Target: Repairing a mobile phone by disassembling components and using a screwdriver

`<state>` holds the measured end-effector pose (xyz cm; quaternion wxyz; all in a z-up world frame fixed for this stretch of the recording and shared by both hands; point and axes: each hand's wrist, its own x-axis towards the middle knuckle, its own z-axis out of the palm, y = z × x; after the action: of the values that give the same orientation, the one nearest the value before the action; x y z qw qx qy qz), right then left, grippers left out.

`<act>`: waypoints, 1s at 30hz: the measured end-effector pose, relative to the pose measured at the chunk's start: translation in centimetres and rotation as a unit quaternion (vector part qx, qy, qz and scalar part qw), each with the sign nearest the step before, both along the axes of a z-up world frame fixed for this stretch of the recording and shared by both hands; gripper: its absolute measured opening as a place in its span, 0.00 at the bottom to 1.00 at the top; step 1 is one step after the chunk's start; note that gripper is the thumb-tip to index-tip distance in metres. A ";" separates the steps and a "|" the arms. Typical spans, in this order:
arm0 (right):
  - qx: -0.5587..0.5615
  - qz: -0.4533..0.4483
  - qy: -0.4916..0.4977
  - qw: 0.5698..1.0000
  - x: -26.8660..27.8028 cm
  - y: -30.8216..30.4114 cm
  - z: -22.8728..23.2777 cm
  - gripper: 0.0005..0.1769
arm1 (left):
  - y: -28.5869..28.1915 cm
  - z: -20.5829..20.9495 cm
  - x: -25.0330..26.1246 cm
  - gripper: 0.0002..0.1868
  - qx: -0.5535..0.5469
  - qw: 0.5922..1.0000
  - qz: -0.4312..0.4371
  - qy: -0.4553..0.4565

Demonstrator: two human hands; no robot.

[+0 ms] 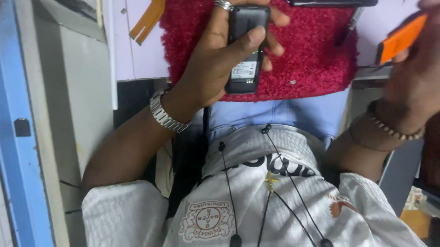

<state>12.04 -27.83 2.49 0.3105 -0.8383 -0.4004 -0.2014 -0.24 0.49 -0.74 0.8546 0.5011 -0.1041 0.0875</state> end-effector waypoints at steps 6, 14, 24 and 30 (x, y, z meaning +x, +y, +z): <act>0.355 0.115 0.427 0.824 -1.4 5.1 -0.4 0.27 | -0.2 1.0 0.0 0.21 0.005 0.999 0.014 0.031; 0.307 0.170 0.416 0.839 -3.6 7.2 0.0 0.14 | -0.2 0.3 0.0 0.20 -0.033 0.999 0.013 0.023; 0.114 0.191 0.179 0.958 -7.0 10.1 3.2 0.10 | -0.5 -1.0 0.1 0.23 -0.074 0.997 0.034 0.011; 0.062 0.212 0.132 0.966 -6.5 10.9 2.8 0.04 | -0.5 0.2 -0.2 0.24 -0.033 0.997 0.064 0.019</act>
<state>5.58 -16.91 5.32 0.4474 -0.7324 -0.5115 -0.0424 -0.47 -0.04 -0.52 0.8653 0.4796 -0.0525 0.1359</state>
